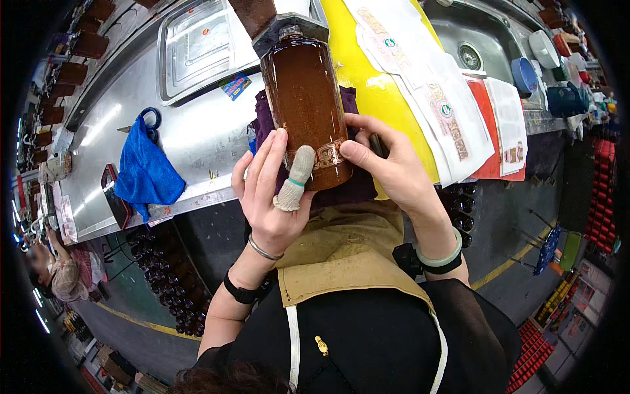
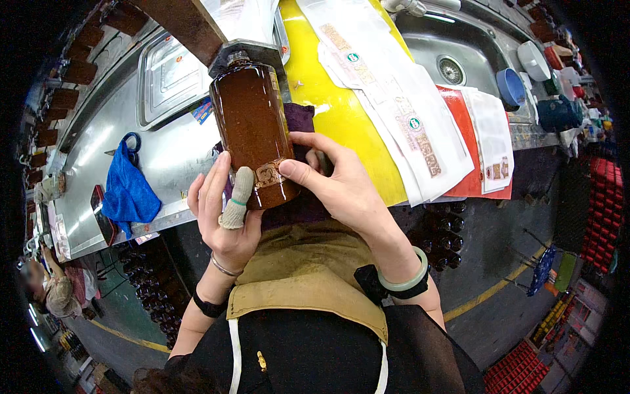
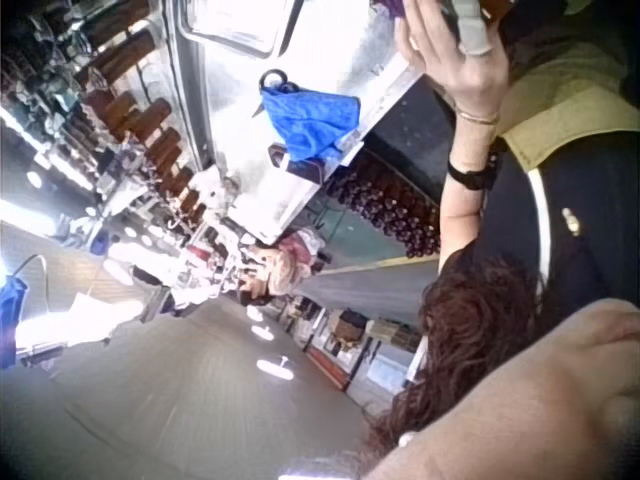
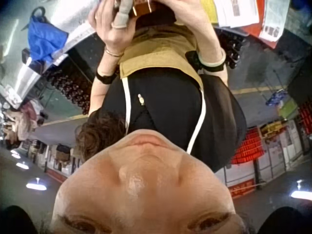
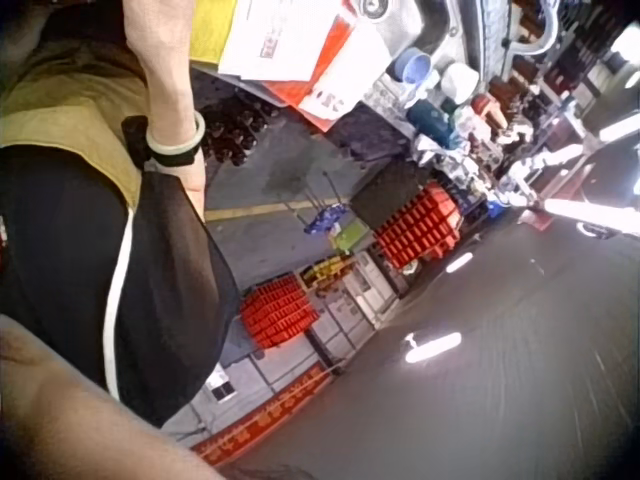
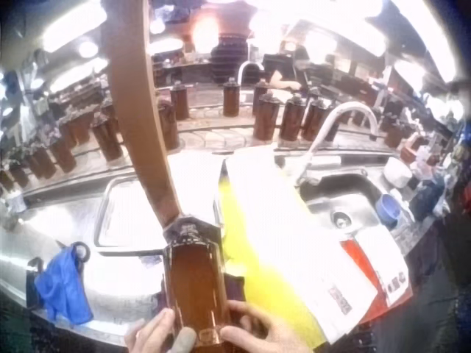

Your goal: The recorder is carefully applying and smoothing adhesive labels onto brown glass bottles.

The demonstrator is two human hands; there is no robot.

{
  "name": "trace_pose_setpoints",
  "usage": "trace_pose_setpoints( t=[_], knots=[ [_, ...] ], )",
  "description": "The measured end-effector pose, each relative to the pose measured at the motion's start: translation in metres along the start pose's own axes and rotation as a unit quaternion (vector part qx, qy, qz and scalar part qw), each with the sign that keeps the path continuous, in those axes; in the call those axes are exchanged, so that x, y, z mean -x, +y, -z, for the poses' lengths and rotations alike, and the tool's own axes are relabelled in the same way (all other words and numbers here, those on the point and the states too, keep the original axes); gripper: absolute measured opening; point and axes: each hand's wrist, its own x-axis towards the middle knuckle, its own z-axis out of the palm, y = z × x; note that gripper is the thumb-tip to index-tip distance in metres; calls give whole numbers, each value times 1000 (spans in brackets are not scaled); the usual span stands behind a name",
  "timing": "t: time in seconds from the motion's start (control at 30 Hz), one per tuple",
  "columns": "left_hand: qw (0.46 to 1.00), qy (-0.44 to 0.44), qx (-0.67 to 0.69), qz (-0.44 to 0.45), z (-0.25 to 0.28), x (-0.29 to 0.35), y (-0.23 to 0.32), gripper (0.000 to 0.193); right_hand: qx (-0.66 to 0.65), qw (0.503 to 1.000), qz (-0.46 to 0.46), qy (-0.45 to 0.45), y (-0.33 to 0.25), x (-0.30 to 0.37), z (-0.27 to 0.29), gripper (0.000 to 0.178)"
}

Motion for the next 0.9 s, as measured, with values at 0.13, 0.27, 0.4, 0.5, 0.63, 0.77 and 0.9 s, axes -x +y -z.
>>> trace_pose_setpoints(
  t=[0.13,0.27,0.4,0.5,0.63,0.77,0.9],
  knots=[
    [997,-45,-62,4,4,-5,12,53,-40,999,-8,14,-3,2,6,53],
    [989,-53,-137,6,-3,-10,25,48,-47,994,58,84,3,0,13,38],
    [995,-32,-90,19,-7,-9,25,61,-51,984,135,102,-14,9,3,34],
    [999,-17,22,46,-5,0,10,83,-92,983,138,84,-19,16,-10,27],
    [986,16,94,134,-12,3,3,78,104,978,112,140,-9,10,-1,23],
    [995,-25,32,91,2,-7,3,69,44,975,157,150,0,7,20,26],
    [999,-8,-43,17,7,-3,9,70,85,982,154,67,-18,18,18,38]
  ],
)
